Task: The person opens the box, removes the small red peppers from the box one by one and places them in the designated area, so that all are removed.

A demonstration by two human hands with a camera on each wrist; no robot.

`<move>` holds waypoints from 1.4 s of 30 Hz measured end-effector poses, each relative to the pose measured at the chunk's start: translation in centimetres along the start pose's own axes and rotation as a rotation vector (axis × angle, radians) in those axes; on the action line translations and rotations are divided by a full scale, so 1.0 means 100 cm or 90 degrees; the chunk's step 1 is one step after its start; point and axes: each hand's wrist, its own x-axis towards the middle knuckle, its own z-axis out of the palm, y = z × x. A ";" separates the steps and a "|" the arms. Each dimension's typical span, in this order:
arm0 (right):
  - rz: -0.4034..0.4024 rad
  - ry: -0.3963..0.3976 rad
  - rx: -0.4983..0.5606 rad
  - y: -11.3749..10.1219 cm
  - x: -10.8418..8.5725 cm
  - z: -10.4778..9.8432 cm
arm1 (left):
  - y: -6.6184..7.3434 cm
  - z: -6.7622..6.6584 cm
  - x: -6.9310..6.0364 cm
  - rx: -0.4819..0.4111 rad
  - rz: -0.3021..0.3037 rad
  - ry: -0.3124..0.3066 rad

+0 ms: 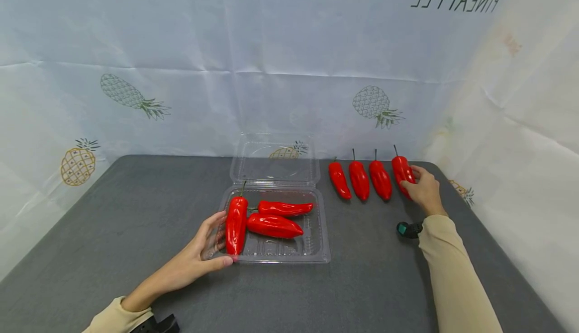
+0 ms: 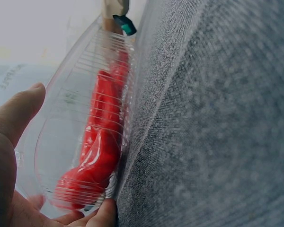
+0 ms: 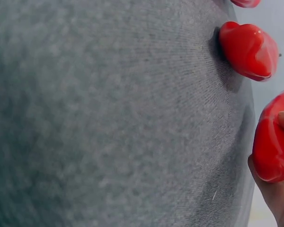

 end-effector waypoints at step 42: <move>0.015 0.010 -0.037 0.006 0.000 0.005 | 0.002 0.001 0.000 0.001 -0.004 0.004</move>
